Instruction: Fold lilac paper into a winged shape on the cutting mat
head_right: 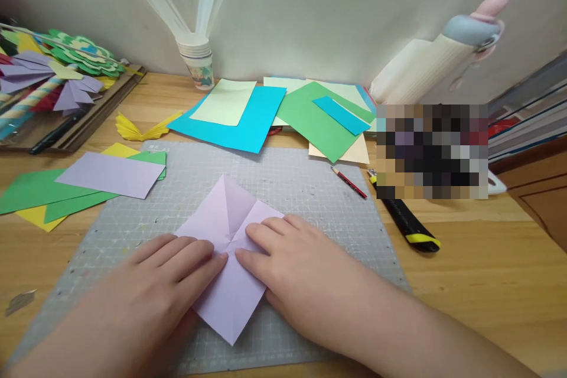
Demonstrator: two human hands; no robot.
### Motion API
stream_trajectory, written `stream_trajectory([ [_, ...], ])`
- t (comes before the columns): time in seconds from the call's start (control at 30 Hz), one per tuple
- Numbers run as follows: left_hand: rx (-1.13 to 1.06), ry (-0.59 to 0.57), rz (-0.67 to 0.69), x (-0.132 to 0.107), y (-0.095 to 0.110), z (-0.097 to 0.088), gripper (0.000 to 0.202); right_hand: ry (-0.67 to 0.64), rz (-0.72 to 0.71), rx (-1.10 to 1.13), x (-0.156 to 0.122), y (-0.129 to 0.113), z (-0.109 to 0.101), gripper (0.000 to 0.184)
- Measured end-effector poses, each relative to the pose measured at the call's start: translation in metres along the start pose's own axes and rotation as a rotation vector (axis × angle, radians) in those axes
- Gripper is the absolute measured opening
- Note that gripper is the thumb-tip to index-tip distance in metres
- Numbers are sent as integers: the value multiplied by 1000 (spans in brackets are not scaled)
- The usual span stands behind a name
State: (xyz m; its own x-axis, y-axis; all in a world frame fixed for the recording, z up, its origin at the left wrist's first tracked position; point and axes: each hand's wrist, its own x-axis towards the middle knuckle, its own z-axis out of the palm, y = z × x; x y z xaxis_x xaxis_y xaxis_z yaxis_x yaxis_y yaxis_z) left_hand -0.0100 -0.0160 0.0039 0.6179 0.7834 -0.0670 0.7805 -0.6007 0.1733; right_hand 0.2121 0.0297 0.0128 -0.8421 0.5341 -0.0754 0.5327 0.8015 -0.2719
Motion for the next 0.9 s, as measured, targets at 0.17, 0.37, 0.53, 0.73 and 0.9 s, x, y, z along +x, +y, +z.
stream_trajectory([
  [0.17, -130, 72, -65, 0, -1, 1, 25, 17, 17, 84, 4, 3, -1, 34],
  [0.37, -290, 43, -166, 8, -4, -1, 18, 52, 87, 245, 12, 8, -2, 26],
  [0.53, -370, 107, -283, 16, -12, 3, 29, 167, 226, 383, 18, 8, 8, 12],
  [0.73, -384, 169, -439, 22, -20, 8, 38, 335, 395, 386, 22, 4, 21, 26],
  [0.9, -379, 198, -471, 27, -23, 10, 40, 379, 328, 412, 21, 3, 24, 47],
])
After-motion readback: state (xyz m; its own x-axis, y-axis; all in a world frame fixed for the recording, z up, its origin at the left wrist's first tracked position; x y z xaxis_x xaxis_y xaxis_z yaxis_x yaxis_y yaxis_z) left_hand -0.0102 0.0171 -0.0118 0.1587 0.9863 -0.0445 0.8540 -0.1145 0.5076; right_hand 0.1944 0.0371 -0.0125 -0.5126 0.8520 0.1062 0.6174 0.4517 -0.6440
